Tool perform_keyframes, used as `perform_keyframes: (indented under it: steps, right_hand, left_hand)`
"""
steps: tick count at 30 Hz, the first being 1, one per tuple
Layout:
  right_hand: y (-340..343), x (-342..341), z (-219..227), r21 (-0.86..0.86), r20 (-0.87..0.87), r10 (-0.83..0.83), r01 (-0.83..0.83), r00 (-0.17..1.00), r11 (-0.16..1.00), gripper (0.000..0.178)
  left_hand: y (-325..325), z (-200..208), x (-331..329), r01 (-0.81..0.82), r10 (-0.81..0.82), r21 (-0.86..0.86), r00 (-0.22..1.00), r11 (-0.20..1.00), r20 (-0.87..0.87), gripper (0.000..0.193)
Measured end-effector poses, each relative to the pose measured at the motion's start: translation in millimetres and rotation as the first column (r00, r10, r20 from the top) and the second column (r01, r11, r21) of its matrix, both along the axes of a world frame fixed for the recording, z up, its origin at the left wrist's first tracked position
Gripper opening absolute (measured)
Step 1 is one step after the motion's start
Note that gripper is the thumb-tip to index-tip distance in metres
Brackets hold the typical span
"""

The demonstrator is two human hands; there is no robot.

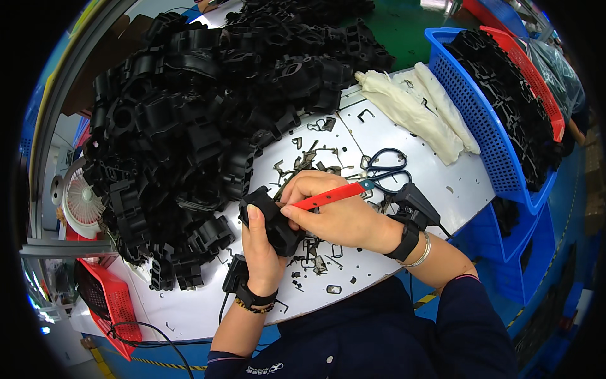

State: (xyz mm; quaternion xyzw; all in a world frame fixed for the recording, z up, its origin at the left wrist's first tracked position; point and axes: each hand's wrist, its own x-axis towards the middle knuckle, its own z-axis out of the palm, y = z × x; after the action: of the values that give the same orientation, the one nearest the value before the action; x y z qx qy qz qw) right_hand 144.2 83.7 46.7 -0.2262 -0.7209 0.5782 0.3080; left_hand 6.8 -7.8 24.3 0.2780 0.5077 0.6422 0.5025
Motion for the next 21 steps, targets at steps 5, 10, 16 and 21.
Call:
perform_keyframes:
  steps: [5,10,16,21]
  right_hand:
    - [0.8,-0.7,-6.2,0.221,-0.001,-0.042,0.041,0.999,0.974,0.013]
    - [1.0,2.5,2.1,-0.17,-0.019,-0.006,0.003,1.0,0.986,0.015]
    - [17.2,13.0,-6.3,-0.762,-0.3,0.121,-0.314,0.946,0.566,0.015]
    - [17.4,10.6,14.1,-0.377,-0.023,0.03,-0.036,0.999,0.926,0.022]
  left_hand:
    - [0.1,-7.0,-1.1,0.0,0.002,0.021,0.995,1.0,-0.101,0.056]
    - [-4.8,-10.2,-5.3,0.131,-0.129,0.039,0.991,0.991,-0.035,0.064]
    - [-2.1,-12.1,-2.7,0.187,-0.19,0.038,0.964,0.982,0.187,0.07]
    - [-6.1,-12.8,-4.6,0.088,-0.096,0.037,0.938,0.995,0.333,0.072]
